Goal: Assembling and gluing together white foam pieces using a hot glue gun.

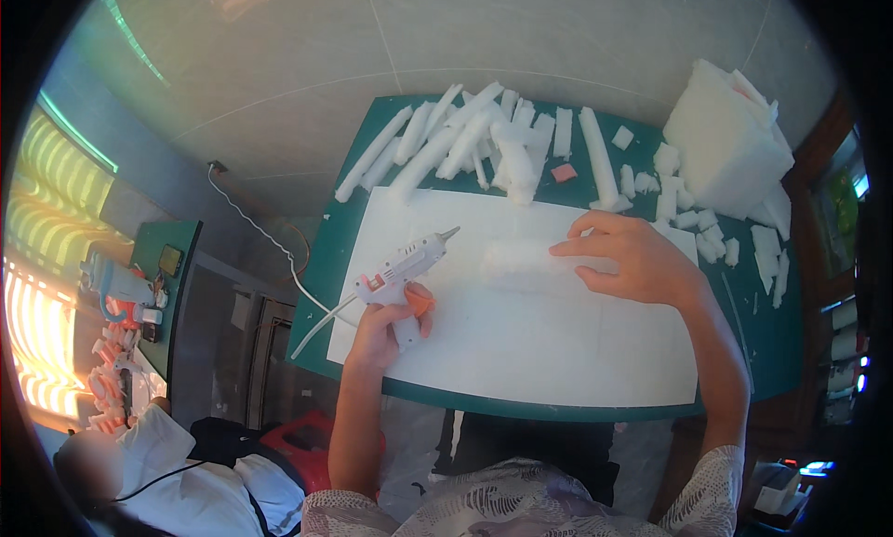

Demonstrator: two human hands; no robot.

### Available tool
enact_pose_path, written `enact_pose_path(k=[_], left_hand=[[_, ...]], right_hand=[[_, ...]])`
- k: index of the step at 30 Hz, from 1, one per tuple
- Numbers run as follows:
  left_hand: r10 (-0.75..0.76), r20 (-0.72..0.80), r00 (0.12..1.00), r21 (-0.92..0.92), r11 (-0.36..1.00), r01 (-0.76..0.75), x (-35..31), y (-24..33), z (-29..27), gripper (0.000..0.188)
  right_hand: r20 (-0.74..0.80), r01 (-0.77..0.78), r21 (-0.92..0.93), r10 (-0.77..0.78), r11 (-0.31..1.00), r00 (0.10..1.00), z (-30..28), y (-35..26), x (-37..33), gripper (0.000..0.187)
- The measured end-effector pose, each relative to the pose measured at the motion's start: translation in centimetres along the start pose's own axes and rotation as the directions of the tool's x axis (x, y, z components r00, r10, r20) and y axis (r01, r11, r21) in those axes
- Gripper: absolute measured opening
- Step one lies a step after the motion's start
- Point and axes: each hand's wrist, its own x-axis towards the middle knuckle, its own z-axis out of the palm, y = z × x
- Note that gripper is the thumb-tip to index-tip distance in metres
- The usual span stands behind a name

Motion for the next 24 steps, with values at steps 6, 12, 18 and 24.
enact_pose_path(k=[6,12,18,24], left_hand=[[-0.003,-0.002,1.0,0.001,1.0,0.003,0.0,0.0,0.0,0.031],[-0.013,0.017,1.0,0.01,1.0,0.013,0.2,-0.2,-0.2,0.031],[-0.022,-0.007,1.0,0.051,0.998,0.022,-0.1,0.0,0.1,0.03],[-0.03,0.0,1.0,0.063,0.998,0.03,-0.1,0.0,0.1,0.03]], right_hand=[[0.059,0.012,-0.034,-0.01,0.999,0.998,0.5,0.1,0.3,0.037],[0.142,0.106,-0.262,-0.071,0.959,0.987,1.1,-0.2,1.1,0.057],[0.33,-0.061,-0.228,0.136,0.972,0.934,0.3,-2.5,3.1,0.064],[0.275,0.016,-0.261,0.059,0.965,0.96,1.1,-1.9,3.5,0.059]])
